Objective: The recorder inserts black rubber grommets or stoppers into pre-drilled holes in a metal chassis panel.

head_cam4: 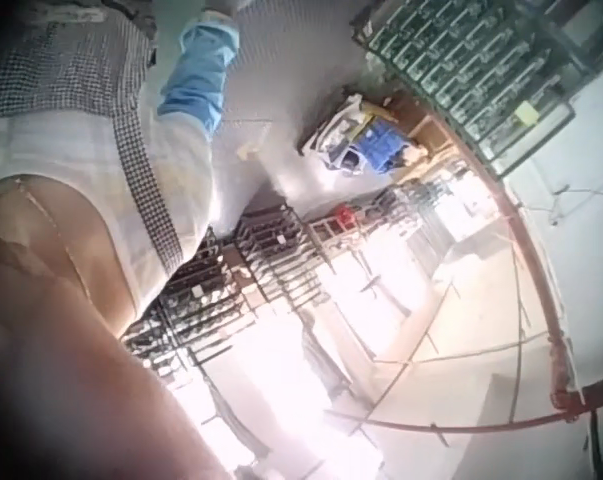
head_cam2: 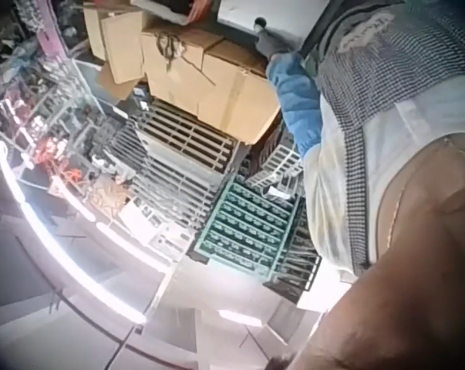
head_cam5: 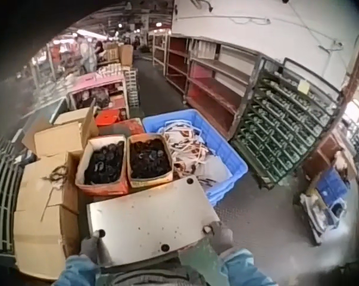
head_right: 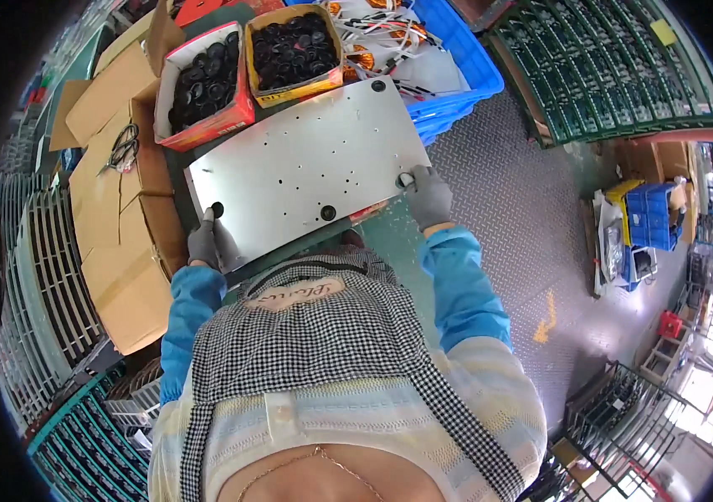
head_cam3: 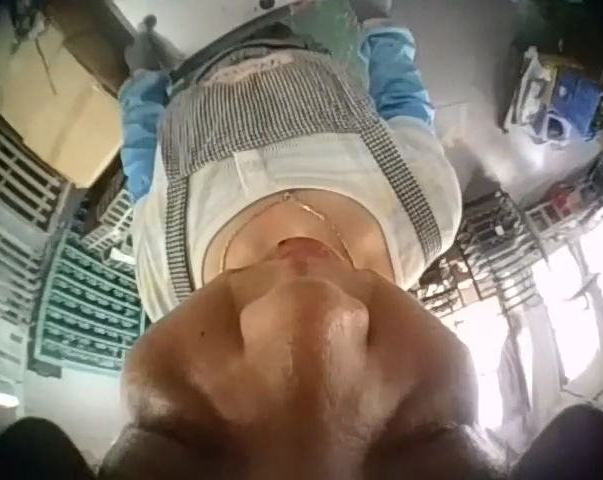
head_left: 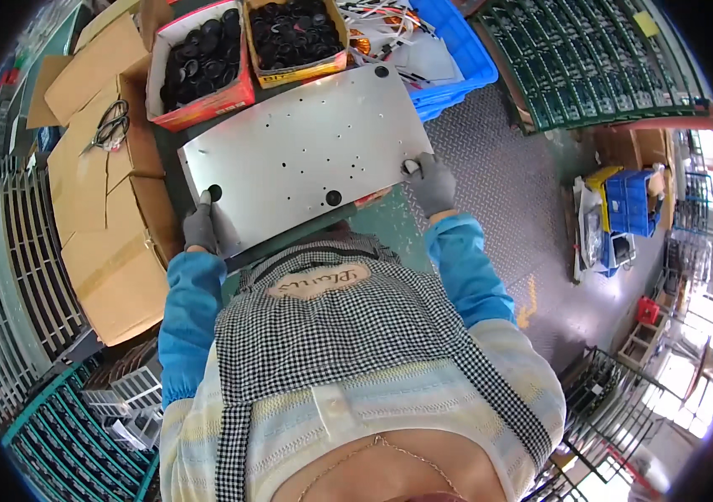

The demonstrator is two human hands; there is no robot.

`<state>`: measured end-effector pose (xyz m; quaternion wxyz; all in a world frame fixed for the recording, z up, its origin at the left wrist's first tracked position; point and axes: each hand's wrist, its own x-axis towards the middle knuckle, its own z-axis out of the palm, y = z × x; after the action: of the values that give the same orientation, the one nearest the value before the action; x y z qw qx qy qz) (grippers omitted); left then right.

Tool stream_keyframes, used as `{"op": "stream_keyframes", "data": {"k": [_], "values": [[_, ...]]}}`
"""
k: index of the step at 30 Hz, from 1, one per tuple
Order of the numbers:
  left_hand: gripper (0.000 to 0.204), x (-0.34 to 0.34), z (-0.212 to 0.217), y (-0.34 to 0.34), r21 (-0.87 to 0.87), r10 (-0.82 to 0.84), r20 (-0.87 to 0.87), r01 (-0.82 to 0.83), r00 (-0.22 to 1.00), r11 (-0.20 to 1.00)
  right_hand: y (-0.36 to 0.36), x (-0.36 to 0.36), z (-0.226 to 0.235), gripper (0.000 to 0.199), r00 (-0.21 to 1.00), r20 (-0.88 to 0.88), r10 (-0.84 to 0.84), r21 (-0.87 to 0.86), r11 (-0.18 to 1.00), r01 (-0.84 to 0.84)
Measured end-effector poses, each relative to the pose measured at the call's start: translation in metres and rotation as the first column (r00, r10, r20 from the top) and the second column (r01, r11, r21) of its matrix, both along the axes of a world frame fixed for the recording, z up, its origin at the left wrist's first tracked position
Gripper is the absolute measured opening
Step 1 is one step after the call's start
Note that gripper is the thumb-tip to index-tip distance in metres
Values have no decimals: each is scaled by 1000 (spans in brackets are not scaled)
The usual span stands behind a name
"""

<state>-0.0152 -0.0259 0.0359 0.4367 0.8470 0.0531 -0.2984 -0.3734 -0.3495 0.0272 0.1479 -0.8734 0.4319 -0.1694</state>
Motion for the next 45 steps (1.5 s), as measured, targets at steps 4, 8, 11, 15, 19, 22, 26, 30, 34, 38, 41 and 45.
{"op": "stream_keyframes", "data": {"k": [4,8,11,15,19,22,26,30,34,38,41,45], "values": [[69,6,-14,9,4,22,-30,-21,999,1000,12,6,4,19,997,-72,-13,36,999,16],[69,4,-19,8,-63,51,-10,-52,999,997,17,7,8,21,997,-72,-19,51,998,23],[70,6,-24,9,-44,24,35,-23,999,999,20,17,19,23,981,-186,-56,108,991,77],[74,5,-22,11,-51,63,18,-62,998,997,1,10,12,27,987,-150,61,135,990,-40],[79,8,-17,10,86,-14,38,11,999,996,-27,5,7,36,964,-73,256,297,928,-224],[81,1,-7,9,53,72,-24,-71,997,996,-33,23,35,34,974,-130,183,446,888,-107],[81,7,-22,18,79,63,1,-62,998,995,-64,27,42,31,881,-75,467,541,761,-357],[86,1,-7,6,-8,105,-69,-106,992,994,-80,22,35,27,810,-180,558,463,775,-431],[67,7,-7,12,15,3,-9,-2,1000,1000,-89,39,60,24,795,-233,560,593,730,-341],[41,22,-66,33,404,-657,266,537,706,740,-120,37,20,25,748,-228,623,568,709,-418],[70,16,-70,45,285,-393,216,327,894,901,-88,82,70,36,706,-425,567,714,689,-124],[78,2,-8,14,-41,4,-20,-5,1000,999,-83,122,70,39,414,-741,528,441,848,-293]]}}
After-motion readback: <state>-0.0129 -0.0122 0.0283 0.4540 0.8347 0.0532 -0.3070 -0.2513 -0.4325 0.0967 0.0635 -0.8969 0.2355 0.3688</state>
